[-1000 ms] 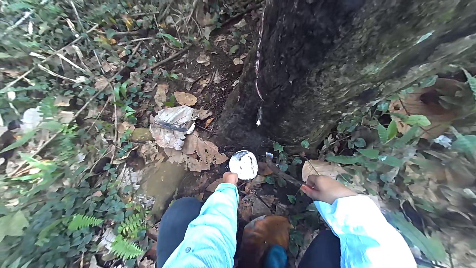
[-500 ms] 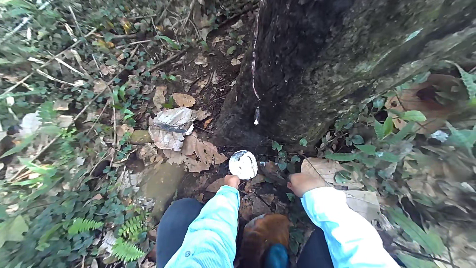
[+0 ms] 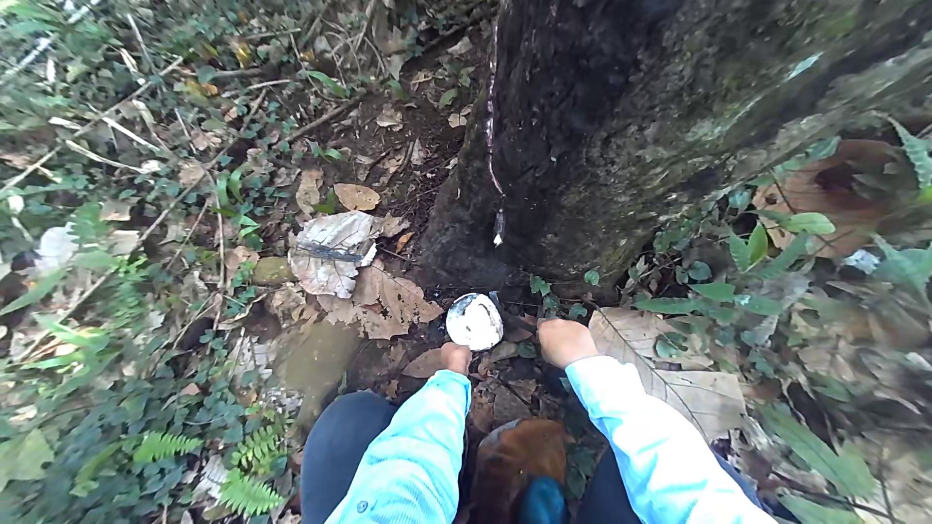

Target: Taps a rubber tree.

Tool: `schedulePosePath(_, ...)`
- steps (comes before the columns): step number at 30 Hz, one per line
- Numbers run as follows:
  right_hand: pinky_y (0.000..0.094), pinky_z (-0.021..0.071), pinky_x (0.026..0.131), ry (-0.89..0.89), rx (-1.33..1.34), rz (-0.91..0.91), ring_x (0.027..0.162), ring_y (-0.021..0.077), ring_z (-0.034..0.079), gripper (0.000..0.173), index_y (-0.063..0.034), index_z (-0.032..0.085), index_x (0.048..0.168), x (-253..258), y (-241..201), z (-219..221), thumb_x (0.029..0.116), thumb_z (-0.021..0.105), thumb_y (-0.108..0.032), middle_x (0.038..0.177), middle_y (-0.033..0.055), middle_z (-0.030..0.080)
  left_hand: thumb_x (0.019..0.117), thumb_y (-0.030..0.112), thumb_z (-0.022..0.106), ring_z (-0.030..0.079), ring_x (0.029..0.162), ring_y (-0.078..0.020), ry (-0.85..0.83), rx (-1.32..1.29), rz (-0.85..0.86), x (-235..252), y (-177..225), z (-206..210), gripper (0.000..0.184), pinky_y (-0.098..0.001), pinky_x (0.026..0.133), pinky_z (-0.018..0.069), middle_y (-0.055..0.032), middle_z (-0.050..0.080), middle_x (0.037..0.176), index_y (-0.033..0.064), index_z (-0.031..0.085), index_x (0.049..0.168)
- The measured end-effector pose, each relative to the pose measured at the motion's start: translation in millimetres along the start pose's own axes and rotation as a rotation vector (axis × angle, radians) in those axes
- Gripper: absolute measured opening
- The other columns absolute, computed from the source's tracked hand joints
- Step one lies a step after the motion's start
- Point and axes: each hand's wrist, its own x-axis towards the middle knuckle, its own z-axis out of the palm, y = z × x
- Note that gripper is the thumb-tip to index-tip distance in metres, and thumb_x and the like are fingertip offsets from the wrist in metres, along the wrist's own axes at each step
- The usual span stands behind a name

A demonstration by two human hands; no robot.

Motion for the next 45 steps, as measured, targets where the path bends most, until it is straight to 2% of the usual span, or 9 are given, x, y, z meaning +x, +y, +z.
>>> schedulePosePath(9, 0.062, 0.0483, 0.101, 0.032, 0.0, -0.056, 0.129, 0.0415, 0.058, 0.039, -0.0041, 0.059, 0.134, -19.0, 14.6, -19.5, 0.1088, 0.045, -0.03, 0.137, 0.0234, 0.061, 0.0961, 0.027, 0.07, 0.064, 0.106, -0.0314, -0.02, 0.049, -0.015, -7.7, 5.5, -15.8, 0.039, -0.0489, 0.089, 0.0517, -0.0218, 0.066, 0.12, -0.0027, 0.066, 0.121)
schedulePosePath(13, 0.063, 0.0476, 0.101, 0.066, 0.035, -0.074, 0.127, 0.0425, 0.059, 0.042, -0.005, 0.061, 0.134, -17.2, 28.3, -20.7, 0.109, 0.045, -0.035, 0.135, 0.0235, 0.063, 0.0978, 0.038, 0.068, 0.046, 0.14, -0.0443, 0.386, -0.25, 0.01, -17.0, 54.3, -71.2, 0.076, -0.0551, 0.111, 0.0436, -0.0334, 0.041, 0.152, -0.0087, 0.037, 0.15)
schedulePosePath(20, 0.0626, 0.0473, 0.101, 0.084, 0.076, -0.135, 0.123, 0.0436, 0.061, 0.042, -0.0055, 0.063, 0.131, -23.4, 55.9, -16.4, 0.1074, 0.05, -0.038, 0.128, 0.0245, 0.066, 0.0915, 0.047, 0.071, 0.037, 0.145, -0.0499, 0.948, -0.396, 0.105, 34.9, 104.1, -220.0, 0.099, -0.0556, 0.112, 0.0418, -0.0341, 0.024, 0.162, -0.0023, 0.019, 0.16)
schedulePosePath(24, 0.0626, 0.0475, 0.1, 0.119, 0.187, -0.182, 0.118, 0.0427, 0.064, 0.04, -0.0055, 0.066, 0.128, -24.7, 74.5, -6.7, 0.1053, 0.056, -0.037, 0.122, 0.0232, 0.069, 0.088, 0.033, 0.082, 0.047, 0.139, -0.043, 0.735, -0.61, 0.217, 75.4, 80.3, -266.9, 0.112, -0.0513, 0.107, 0.0482, -0.033, 0.032, 0.158, -0.0007, 0.004, 0.162)
schedulePosePath(26, 0.0634, 0.0469, 0.099, 0.121, 0.234, -0.175, 0.117, 0.0439, 0.064, 0.04, -0.0042, 0.066, 0.128, -26.8, 77.4, -7.9, 0.1054, 0.057, -0.036, 0.122, 0.0244, 0.068, 0.0956, 0.022, 0.071, 0.061, 0.094, -0.0253, 0.564, -0.729, 0.192, 85.7, 76.0, -265.3, 0.065, -0.0388, 0.077, 0.0544, -0.0222, 0.058, 0.122, -0.001, 0.038, 0.146)
schedulePosePath(28, 0.063, 0.0476, 0.098, 0.147, 0.268, -0.179, 0.114, 0.0429, 0.065, 0.041, -0.0037, 0.066, 0.128, -25.3, 79.8, -7.9, 0.1053, 0.057, -0.036, 0.119, 0.0239, 0.069, 0.0988, 0.014, 0.06, 0.051, 0.063, -0.0139, 0.434, -0.676, 0.186, 91.0, 76.5, -270.5, 0.02, -0.028, 0.055, 0.0472, -0.0078, 0.055, 0.086, 0.0027, 0.055, 0.114)
schedulePosePath(31, 0.0624, 0.0483, 0.097, 0.196, 0.341, -0.221, 0.109, 0.0412, 0.067, 0.039, -0.0029, 0.066, 0.126, -22.1, 84.6, -9.5, 0.1042, 0.059, -0.035, 0.115, 0.0233, 0.07, 0.0947, 0.002, 0.062, 0.062, 0.098, -0.0278, 0.398, -0.573, 0.362, 70.4, 84.3, -292.8, 0.039, -0.0462, 0.084, 0.0536, -0.0216, 0.062, 0.118, -0.0038, 0.055, 0.132)
schedulePosePath(36, 0.0614, 0.0477, 0.098, 0.15, 0.412, -0.28, 0.107, 0.0418, 0.066, 0.043, -0.0006, 0.063, 0.13, -16.3, 87.8, -12.4, 0.0969, 0.072, -0.026, 0.115, 0.0248, 0.069, 0.0779, -0.013, 0.053, 0.063, 0.07, -0.0055, 0.213, -0.388, 0.779, 6.1, 71.8, -320.8, 0.031, -0.0267, 0.065, 0.0556, 0.0009, 0.063, 0.083, 0.0041, 0.054, 0.103)
schedulePosePath(45, 0.058, 0.0514, 0.088, 0.09, 0.456, -0.282, 0.094, 0.0376, 0.066, 0.047, 0.002, 0.062, 0.128, 0.7, 101.7, -11.7, 0.0931, 0.077, -0.027, 0.108, 0.0249, 0.067, 0.0637, -0.001, 0.063, 0.07, 0.08, 0.0031, -0.491, -0.159, 1.058, -29.8, 64.7, -266.2, 0.039, -0.0235, 0.075, 0.0604, 0.0145, 0.076, 0.088, 0.0215, 0.072, 0.094)
